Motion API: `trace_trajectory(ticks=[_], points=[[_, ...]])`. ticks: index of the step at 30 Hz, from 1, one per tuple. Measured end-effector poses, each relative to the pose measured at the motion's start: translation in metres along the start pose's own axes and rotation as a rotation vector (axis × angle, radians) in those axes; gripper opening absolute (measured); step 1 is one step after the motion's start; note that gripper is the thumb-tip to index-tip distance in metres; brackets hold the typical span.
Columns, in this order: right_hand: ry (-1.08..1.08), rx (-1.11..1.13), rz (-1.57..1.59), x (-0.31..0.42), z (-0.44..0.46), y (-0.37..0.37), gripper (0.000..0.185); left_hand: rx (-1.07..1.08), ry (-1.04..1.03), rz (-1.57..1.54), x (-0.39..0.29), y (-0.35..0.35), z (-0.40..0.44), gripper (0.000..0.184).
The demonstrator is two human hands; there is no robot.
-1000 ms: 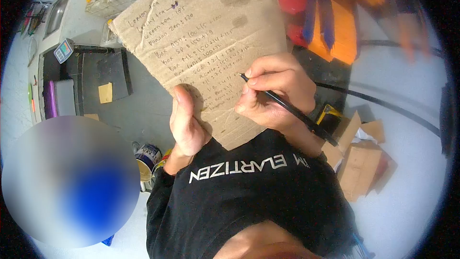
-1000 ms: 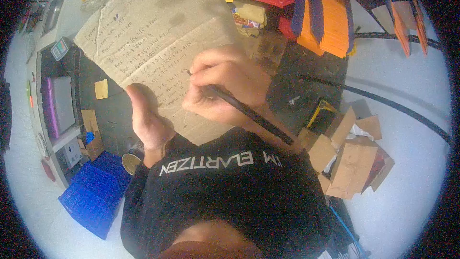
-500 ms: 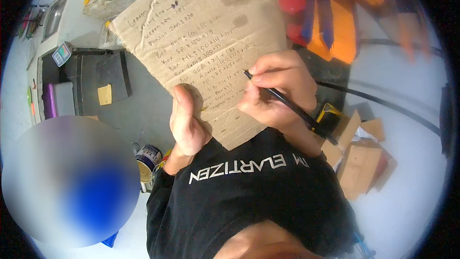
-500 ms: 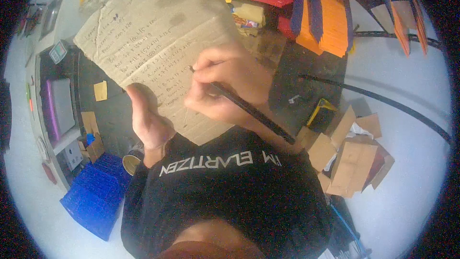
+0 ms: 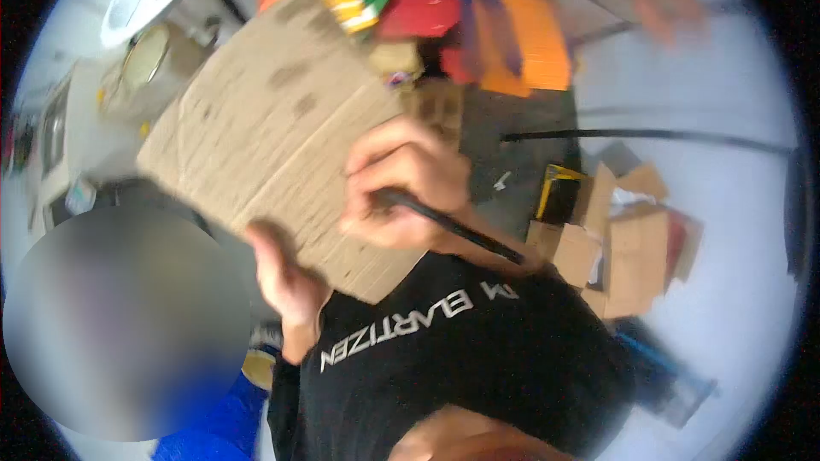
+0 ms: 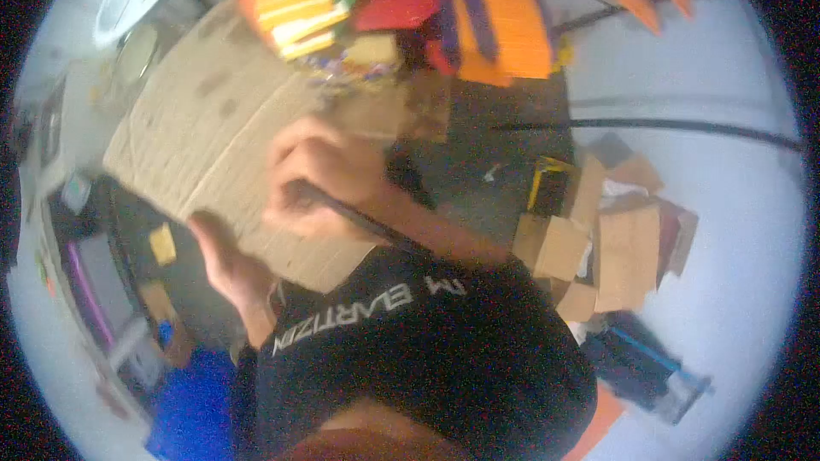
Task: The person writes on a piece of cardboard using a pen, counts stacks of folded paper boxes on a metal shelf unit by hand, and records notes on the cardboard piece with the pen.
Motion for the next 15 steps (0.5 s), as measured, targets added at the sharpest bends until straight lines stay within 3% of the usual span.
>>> trace_trajectory(ticks=[2, 5, 7, 9, 11, 12, 15], points=[[-0.045, -0.077, 0.165, -0.005, -0.002, 0.002, 0.024, -0.006, -0.013, -0.013, -0.001, -0.008, 0.003, 0.056], [-0.346, -0.226, 0.608, -0.018, -0.010, 0.005, 0.023, 0.010, -0.049, 0.173, 0.001, 0.012, 0.018, 0.060], [-0.531, -0.206, 0.627, -0.032, -0.011, 0.014, 0.008, -0.025, -0.017, 0.057, -0.005, -0.013, 0.027, 0.061], [-0.823, -0.155, 0.669, -0.046, -0.020, 0.030, 0.015, 0.030, 0.079, -0.112, -0.008, -0.014, 0.040, 0.066], [-0.864, 0.030, 0.359, -0.068, -0.027, 0.039, 0.027, 0.057, 0.045, -0.130, -0.015, -0.012, 0.055, 0.068], [-0.892, 0.120, 0.203, -0.079, -0.033, 0.038, 0.034, 0.076, 0.117, -0.174, -0.017, -0.010, 0.062, 0.059], [-0.766, 0.365, 0.004, -0.105, -0.061, 0.004, 0.039, 0.178, 0.314, -0.306, 0.002, 0.010, 0.088, 0.058]])
Point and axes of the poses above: each hand's wrist, its own z-axis towards the middle knuckle, its own y-axis out of the back of the hand, x = y × z, the point moved 5 cm from there along z, towards the middle knuckle, and after that the axes turned 15 degrees about -z, right-handed, at the moved point
